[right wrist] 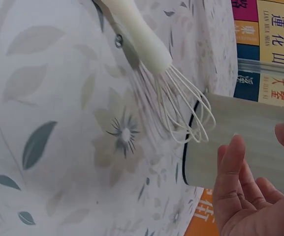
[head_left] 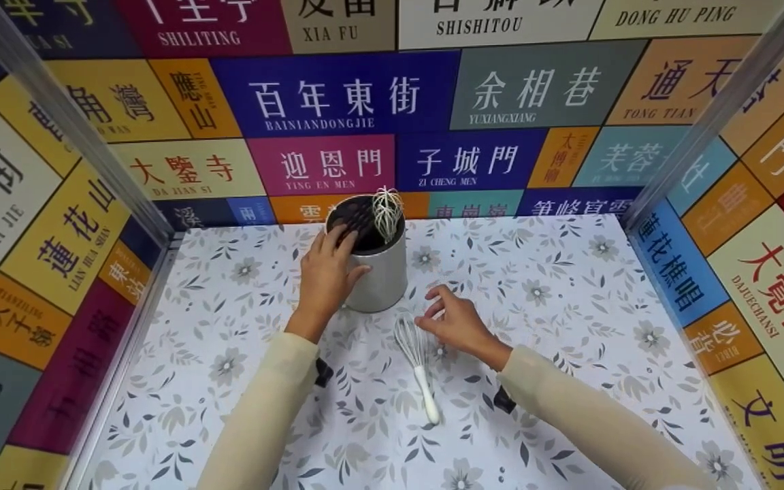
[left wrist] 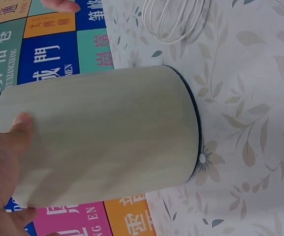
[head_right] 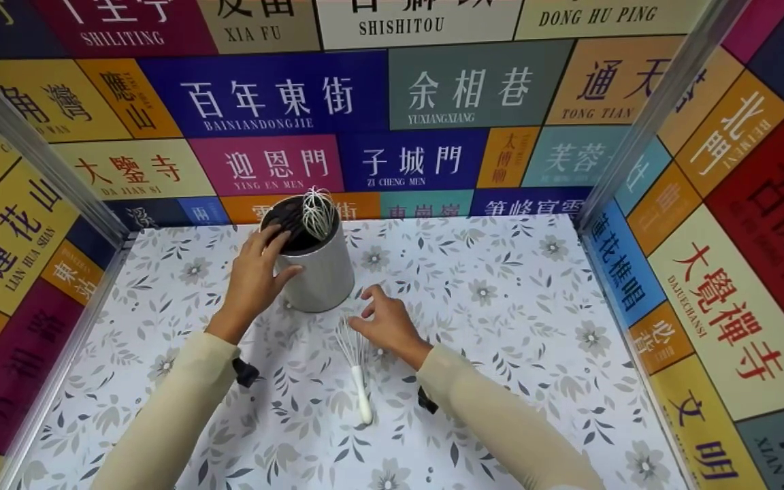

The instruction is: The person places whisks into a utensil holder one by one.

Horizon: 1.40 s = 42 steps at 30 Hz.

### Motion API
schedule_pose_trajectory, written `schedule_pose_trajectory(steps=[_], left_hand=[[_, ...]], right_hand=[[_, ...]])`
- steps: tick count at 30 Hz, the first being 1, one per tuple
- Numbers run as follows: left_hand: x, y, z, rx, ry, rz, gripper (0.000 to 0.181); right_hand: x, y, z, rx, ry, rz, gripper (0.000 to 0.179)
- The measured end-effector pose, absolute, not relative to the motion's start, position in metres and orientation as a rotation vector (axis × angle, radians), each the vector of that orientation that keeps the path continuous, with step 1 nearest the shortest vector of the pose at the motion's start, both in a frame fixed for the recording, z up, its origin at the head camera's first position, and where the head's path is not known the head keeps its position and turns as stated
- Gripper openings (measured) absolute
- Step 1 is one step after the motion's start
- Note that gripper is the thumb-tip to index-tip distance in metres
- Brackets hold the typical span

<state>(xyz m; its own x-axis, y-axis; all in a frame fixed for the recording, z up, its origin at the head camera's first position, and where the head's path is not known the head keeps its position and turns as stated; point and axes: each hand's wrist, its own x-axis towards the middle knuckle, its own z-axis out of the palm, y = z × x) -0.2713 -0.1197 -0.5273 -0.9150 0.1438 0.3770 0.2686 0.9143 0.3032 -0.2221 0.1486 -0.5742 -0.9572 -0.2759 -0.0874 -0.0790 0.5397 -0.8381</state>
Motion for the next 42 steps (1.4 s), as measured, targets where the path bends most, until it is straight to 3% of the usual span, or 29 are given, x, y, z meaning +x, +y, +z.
schedule_pose_trajectory(steps=[13, 42], left_hand=[[-0.266, -0.111, -0.528, -0.216, -2.732, -0.471, 0.068], [-0.259, -0.096, -0.526, -0.092, -2.756, -0.449, 0.067]], right_hand=[[-0.2, 0.141, -0.598, -0.349, 2.605, -1.199, 0.056], [-0.183, 0.131, -0.616, -0.216, 2.512, -1.078, 0.05]])
